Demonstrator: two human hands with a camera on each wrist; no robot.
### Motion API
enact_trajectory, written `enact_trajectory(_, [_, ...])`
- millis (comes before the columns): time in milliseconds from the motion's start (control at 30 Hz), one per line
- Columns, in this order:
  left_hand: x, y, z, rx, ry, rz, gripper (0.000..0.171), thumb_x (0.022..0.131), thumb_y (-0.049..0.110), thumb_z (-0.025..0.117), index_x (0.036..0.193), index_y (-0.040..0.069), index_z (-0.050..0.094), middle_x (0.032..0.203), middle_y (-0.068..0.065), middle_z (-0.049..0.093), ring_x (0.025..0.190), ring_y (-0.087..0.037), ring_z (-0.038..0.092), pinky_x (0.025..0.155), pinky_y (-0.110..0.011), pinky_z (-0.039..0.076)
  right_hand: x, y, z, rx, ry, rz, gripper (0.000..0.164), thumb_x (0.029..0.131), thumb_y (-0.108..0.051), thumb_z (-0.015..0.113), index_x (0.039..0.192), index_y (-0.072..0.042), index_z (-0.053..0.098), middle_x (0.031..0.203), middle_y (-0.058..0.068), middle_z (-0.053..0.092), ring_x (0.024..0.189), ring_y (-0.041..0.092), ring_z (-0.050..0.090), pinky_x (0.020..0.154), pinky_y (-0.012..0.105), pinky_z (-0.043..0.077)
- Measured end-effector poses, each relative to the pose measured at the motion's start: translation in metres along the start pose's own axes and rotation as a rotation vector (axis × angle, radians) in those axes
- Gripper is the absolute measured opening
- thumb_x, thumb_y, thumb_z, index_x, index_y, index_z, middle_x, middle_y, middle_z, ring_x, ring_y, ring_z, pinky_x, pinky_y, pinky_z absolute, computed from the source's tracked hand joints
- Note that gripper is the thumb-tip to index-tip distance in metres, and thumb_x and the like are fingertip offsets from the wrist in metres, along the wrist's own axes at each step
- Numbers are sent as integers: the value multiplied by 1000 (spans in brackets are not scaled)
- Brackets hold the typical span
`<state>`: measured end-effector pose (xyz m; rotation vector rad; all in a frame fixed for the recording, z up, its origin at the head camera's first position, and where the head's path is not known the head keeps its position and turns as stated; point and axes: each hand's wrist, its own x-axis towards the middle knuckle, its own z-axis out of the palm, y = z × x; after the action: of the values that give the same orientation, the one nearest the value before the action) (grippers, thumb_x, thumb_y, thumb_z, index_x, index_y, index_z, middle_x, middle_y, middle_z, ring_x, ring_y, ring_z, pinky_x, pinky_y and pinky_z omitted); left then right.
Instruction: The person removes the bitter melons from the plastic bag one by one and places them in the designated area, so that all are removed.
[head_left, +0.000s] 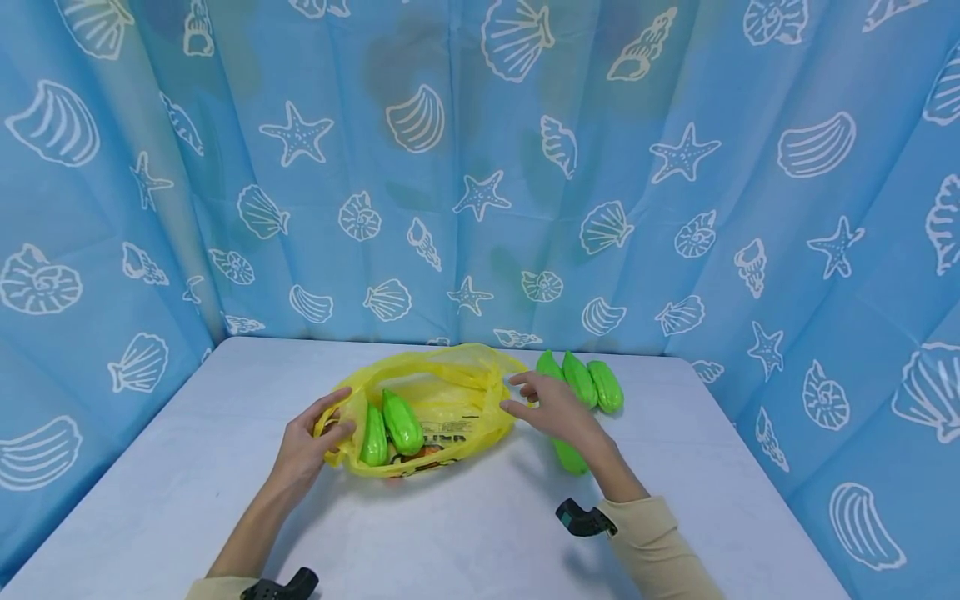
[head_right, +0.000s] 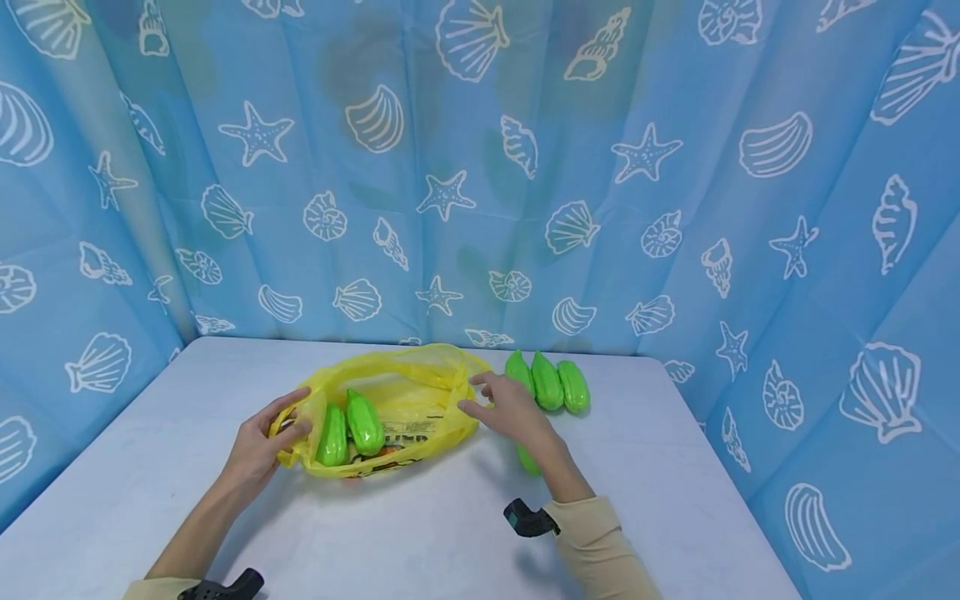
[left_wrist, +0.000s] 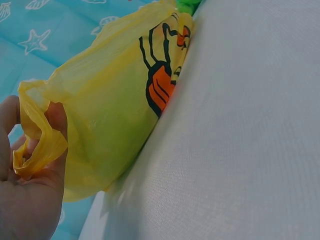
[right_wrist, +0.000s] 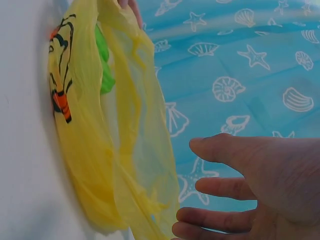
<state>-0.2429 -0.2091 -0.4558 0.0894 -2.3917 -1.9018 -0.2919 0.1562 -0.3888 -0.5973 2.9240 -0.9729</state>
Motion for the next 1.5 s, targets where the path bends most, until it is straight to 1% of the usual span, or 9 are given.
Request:
enact_trajectory(133, [-2, -2, 0, -7, -4, 7, 57, 93, 29, 66, 146, 26, 46, 131, -5, 44, 105, -16, 45, 73, -19, 48, 2, -5, 9, 15, -23, -44, 50, 94, -36, 64, 134, -5, 57, 124, 20, 64, 111, 34, 63, 93, 46, 52])
enact_trajectory(267, [-5, -2, 0, -12, -11, 11, 56, 93, 30, 66, 145, 26, 46, 125, -5, 44, 99, -13, 47, 71, -20, 48, 4, -10, 19, 28, -39, -40, 47, 93, -37, 65, 131, -9, 59, 121, 15, 66, 108, 29, 65, 91, 43, 53])
enact_trajectory(400, [-6, -2, 0, -13, -10, 9, 56, 93, 29, 66, 146, 26, 46, 124, -5, 44, 98, -13, 46, 70, -20, 48, 5, -18, 26, 28, -34, -31, 47, 92, -39, 66, 129, -11, 62, 116, 11, 68, 102, 25, 66, 87, 40, 54])
enact_trajectory(600, [-6, -1, 1, -11, -3, -10, 56, 93, 28, 65, 146, 27, 46, 124, -5, 44, 99, -14, 47, 70, -20, 48, 6, -26, 33, 33, -50, -40, 45, 92, -38, 67, 128, -11, 62, 112, 12, 69, 98, 22, 66, 82, 37, 55])
enact_trajectory(833, [-5, -2, 1, -5, -6, -6, 56, 93, 26, 65, 146, 26, 45, 123, -5, 43, 97, -14, 47, 70, -20, 48, 8, -33, 43, 61, -87, -73, 45, 93, -38, 65, 129, -11, 61, 112, 12, 69, 98, 23, 67, 82, 36, 55])
enact_trajectory(967, [-4, -1, 1, -2, -8, 5, 56, 93, 26, 65, 146, 26, 45, 122, -6, 43, 97, -14, 46, 69, -21, 48, 11, -38, 47, 72, -103, -70, 47, 93, -41, 64, 130, -12, 60, 113, 11, 68, 101, 22, 66, 83, 36, 55])
enact_trajectory(1067, [-3, 0, 0, 2, -13, 13, 57, 93, 27, 65, 146, 26, 45, 125, -5, 42, 99, -14, 45, 69, -21, 48, 13, -42, 49, 80, -109, -76, 47, 93, -42, 63, 131, -13, 60, 114, 10, 68, 101, 22, 66, 84, 36, 55])
enact_trajectory(1267, [-2, 2, 0, -5, -16, 1, 57, 93, 28, 65, 146, 28, 45, 127, -5, 43, 102, -14, 45, 70, -20, 49, 16, -45, 56, 92, -128, -102, 46, 94, -40, 63, 131, -13, 60, 114, 11, 68, 100, 23, 66, 84, 37, 54])
enact_trajectory(1500, [-2, 2, 1, -6, -12, -11, 57, 93, 29, 65, 146, 28, 44, 126, -5, 43, 102, -15, 46, 71, -20, 49, 17, -48, 62, 120, -149, -94, 48, 94, -41, 62, 132, -12, 59, 118, 15, 67, 104, 25, 65, 85, 39, 54])
